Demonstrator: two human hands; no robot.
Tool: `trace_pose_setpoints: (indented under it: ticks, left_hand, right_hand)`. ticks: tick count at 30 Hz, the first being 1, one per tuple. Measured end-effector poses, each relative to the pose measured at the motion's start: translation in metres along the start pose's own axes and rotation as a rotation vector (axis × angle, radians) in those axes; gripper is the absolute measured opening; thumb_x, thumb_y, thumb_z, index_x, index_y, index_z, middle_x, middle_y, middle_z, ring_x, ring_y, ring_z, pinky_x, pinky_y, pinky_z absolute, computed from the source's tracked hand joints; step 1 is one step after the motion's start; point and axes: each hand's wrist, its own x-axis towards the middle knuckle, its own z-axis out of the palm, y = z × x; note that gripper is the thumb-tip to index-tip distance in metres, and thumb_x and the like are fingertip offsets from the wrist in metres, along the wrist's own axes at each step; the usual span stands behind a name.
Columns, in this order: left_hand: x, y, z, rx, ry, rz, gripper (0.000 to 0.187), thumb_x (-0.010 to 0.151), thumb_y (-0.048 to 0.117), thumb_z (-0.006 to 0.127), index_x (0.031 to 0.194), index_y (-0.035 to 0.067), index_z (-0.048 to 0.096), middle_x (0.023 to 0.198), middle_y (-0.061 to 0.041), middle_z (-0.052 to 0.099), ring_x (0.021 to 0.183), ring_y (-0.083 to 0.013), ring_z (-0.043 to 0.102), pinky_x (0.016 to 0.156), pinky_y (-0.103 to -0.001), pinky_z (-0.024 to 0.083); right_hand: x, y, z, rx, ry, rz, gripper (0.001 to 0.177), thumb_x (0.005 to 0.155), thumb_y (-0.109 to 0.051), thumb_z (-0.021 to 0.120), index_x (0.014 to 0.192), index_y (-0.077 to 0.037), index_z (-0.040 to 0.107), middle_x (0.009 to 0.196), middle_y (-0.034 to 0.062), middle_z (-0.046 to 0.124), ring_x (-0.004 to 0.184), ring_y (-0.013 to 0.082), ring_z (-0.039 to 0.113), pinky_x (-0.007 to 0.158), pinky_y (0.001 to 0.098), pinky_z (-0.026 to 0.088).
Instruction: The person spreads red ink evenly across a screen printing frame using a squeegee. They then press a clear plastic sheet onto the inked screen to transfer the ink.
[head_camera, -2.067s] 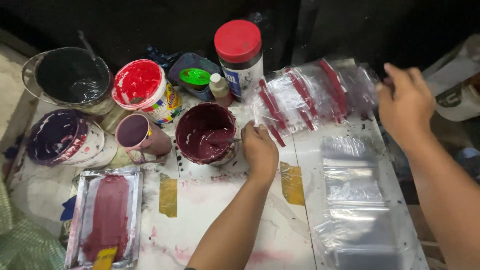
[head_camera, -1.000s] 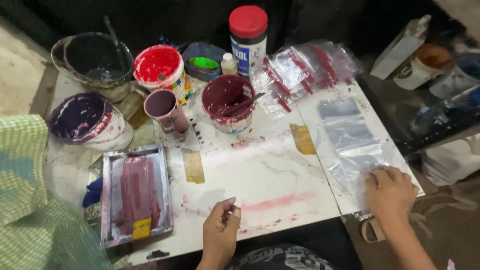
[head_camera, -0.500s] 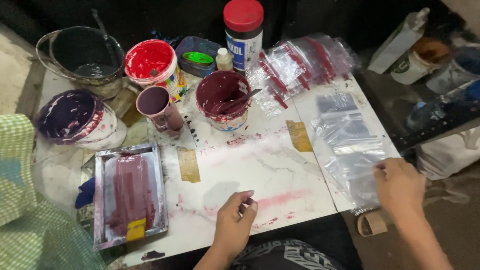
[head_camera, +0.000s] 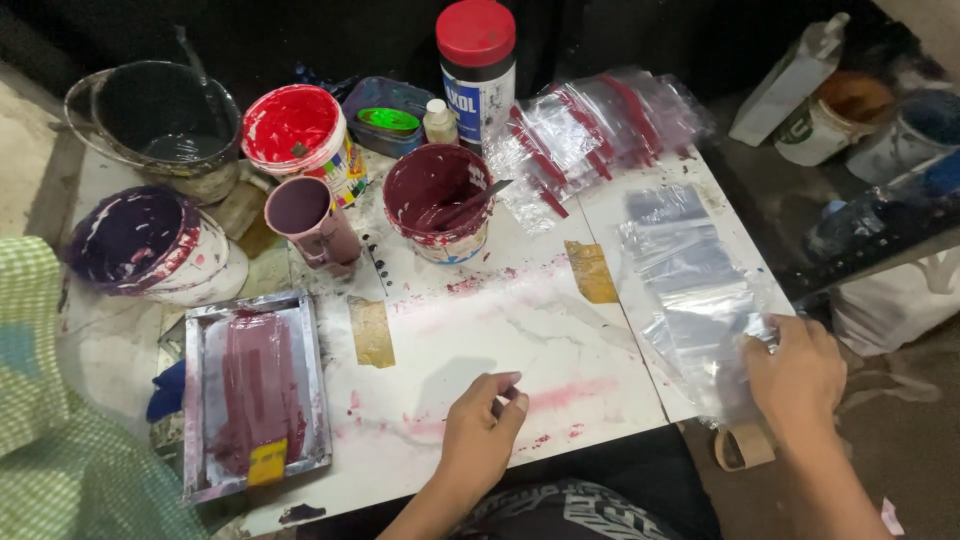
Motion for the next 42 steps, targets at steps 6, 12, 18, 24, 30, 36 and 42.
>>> trace_pose_setpoints:
  ticks: [6, 12, 18, 24, 30, 36, 42]
  left_hand:
    - [0.009, 0.022, 0.008, 0.047, -0.077, 0.015, 0.043, 0.097, 0.035, 0.055, 0.135, 0.019, 0.066, 0.112, 0.008, 0.067, 0.071, -0.0097, 0.051, 0.074, -0.026, 0.049]
    - [0.027, 0.017, 0.019, 0.116, -0.09, 0.142, 0.043, 0.096, 0.037, 0.054, 0.132, 0.017, 0.067, 0.115, 0.006, 0.068, 0.072, -0.0124, 0.055, 0.079, -0.03, 0.05]
    - [0.032, 0.04, 0.022, 0.083, -0.176, 0.12, 0.04, 0.098, 0.034, 0.054, 0.132, 0.015, 0.065, 0.117, 0.002, 0.066, 0.051, -0.0164, 0.061, 0.066, -0.032, 0.055]
    - [0.058, 0.047, 0.066, 0.1, -0.276, 0.226, 0.047, 0.094, 0.038, 0.056, 0.132, 0.011, 0.065, 0.119, -0.002, 0.067, 0.088, -0.0194, 0.063, 0.084, -0.035, 0.05]
    - [0.069, 0.079, 0.095, -0.087, -0.302, 0.081, 0.062, 0.088, 0.044, 0.058, 0.142, 0.014, 0.054, 0.133, -0.005, 0.065, 0.127, -0.0188, 0.06, 0.103, -0.033, 0.046]
    - [0.089, 0.104, 0.115, -0.138, -0.319, -0.027, 0.063, 0.09, 0.042, 0.058, 0.146, 0.014, 0.052, 0.134, -0.001, 0.063, 0.12, -0.0161, 0.061, 0.1, -0.031, 0.048]
    - [0.076, 0.127, 0.132, -0.047, -0.392, -0.13, 0.064, 0.091, 0.042, 0.057, 0.147, 0.015, 0.045, 0.127, -0.002, 0.058, 0.081, -0.0146, 0.06, 0.068, -0.031, 0.049]
  right_hand:
    - [0.008, -0.002, -0.009, 0.108, -0.082, 0.142, 0.026, 0.097, -0.028, 0.064, 0.11, -0.008, 0.073, 0.101, 0.0143, 0.077, 0.094, 0.0411, 0.07, 0.084, 0.0488, 0.049]
    - [0.008, 0.017, -0.001, -0.065, 0.389, -0.24, 0.008, 0.101, -0.016, 0.084, 0.109, -0.014, 0.086, 0.087, 0.0054, 0.069, 0.071, 0.0267, 0.063, 0.06, 0.0413, 0.046]
    - [0.015, 0.018, -0.012, -0.214, 0.255, -0.185, 0.026, 0.114, -0.032, 0.067, 0.102, -0.011, 0.076, 0.101, 0.0082, 0.071, 0.099, 0.0334, 0.067, 0.075, 0.0499, 0.046]
    - [0.033, -0.048, -0.073, 0.105, -0.32, 0.204, 0.04, 0.116, -0.035, 0.043, 0.112, -0.002, 0.066, 0.092, 0.0337, 0.074, 0.087, 0.0574, 0.066, 0.083, 0.059, 0.047]
    - [0.027, -0.061, -0.076, 0.331, -0.293, 0.355, 0.027, 0.094, -0.024, 0.055, 0.11, -0.008, 0.07, 0.109, 0.023, 0.073, 0.106, 0.0477, 0.062, 0.093, 0.0519, 0.044]
    - [0.019, -0.07, -0.08, 0.449, -0.342, 0.476, 0.021, 0.096, -0.026, 0.059, 0.11, -0.014, 0.071, 0.097, 0.0152, 0.074, 0.1, 0.0362, 0.065, 0.091, 0.0454, 0.045]
    - [0.025, -0.067, -0.077, 0.683, -0.315, 0.53, 0.036, 0.097, -0.018, 0.062, 0.131, -0.013, 0.067, 0.092, 0.0118, 0.071, 0.073, 0.0227, 0.065, 0.072, 0.0374, 0.05]
